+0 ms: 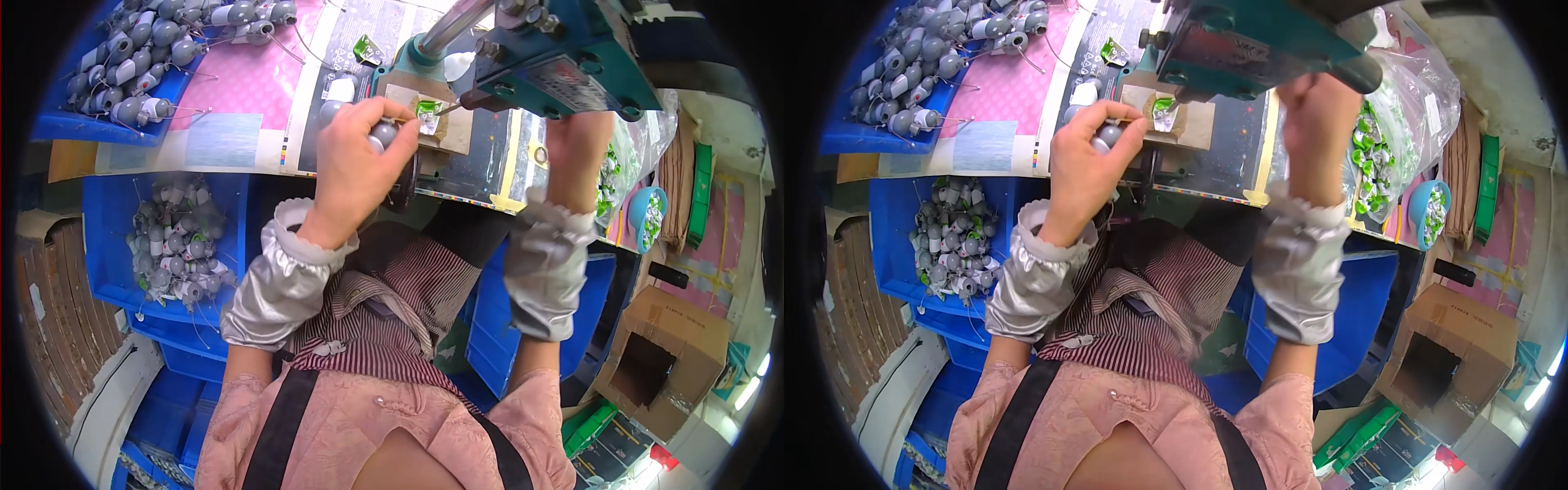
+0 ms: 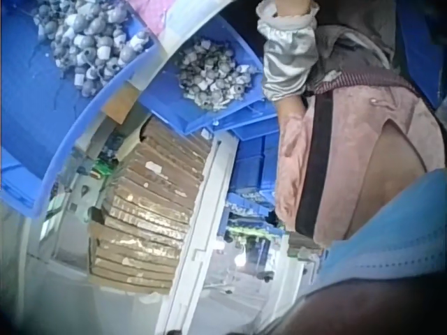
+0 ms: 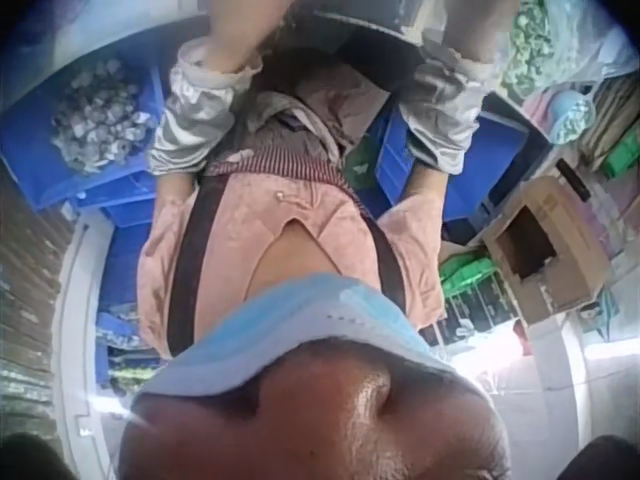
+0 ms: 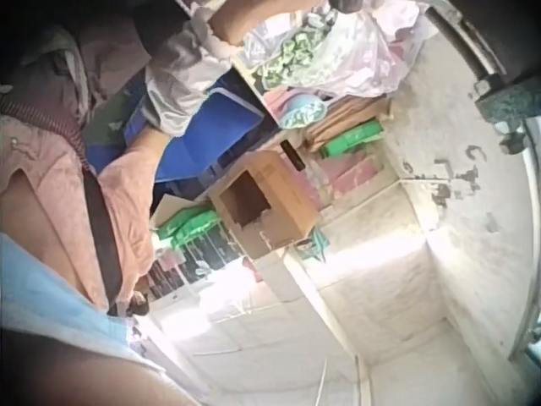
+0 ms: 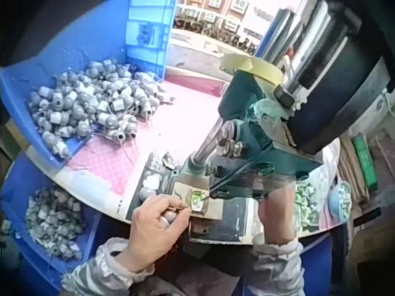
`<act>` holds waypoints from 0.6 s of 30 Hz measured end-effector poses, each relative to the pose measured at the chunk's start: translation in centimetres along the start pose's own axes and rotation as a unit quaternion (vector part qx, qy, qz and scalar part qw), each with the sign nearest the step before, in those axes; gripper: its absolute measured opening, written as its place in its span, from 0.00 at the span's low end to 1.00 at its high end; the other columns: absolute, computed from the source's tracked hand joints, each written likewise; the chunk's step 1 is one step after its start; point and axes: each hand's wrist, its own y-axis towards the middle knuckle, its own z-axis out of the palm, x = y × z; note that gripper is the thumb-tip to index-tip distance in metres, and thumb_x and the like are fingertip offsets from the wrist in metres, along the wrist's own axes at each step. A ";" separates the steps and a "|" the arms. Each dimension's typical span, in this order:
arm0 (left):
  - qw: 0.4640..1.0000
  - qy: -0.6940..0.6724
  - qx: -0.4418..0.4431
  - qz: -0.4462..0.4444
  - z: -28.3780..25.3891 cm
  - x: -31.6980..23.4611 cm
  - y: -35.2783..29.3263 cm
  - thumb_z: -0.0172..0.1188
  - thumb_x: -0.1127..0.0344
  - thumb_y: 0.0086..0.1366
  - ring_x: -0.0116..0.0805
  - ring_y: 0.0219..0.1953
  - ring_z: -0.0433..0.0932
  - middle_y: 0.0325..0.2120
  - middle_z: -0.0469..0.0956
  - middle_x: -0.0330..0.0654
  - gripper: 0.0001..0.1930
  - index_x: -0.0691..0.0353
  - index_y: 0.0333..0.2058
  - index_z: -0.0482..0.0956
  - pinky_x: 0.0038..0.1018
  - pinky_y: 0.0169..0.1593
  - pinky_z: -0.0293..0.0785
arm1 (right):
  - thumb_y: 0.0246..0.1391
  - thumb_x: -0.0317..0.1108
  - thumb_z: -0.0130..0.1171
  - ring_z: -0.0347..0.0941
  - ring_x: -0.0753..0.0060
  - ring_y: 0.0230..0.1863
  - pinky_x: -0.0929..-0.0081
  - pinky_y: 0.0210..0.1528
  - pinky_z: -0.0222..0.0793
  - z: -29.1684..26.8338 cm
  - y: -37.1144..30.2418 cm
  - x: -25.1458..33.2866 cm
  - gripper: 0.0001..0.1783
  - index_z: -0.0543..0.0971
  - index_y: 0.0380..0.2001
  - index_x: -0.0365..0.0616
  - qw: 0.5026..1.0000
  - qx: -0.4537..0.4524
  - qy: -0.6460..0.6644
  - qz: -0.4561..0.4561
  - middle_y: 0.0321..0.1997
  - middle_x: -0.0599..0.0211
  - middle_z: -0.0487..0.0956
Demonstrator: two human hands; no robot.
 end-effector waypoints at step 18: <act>1.000 0.025 -0.005 0.016 1.0 2.1 1.4 0.64 0.62 0.58 0.45 0.32 0.77 0.22 0.79 0.44 0.07 0.58 0.32 0.83 0.38 0.38 0.73 | 0.67 0.35 0.51 0.73 0.70 0.19 0.77 0.26 0.68 -5.8 -2.2 12.7 0.13 0.78 0.34 0.35 0.870 -0.015 -0.288 -0.400 0.21 0.59 0.79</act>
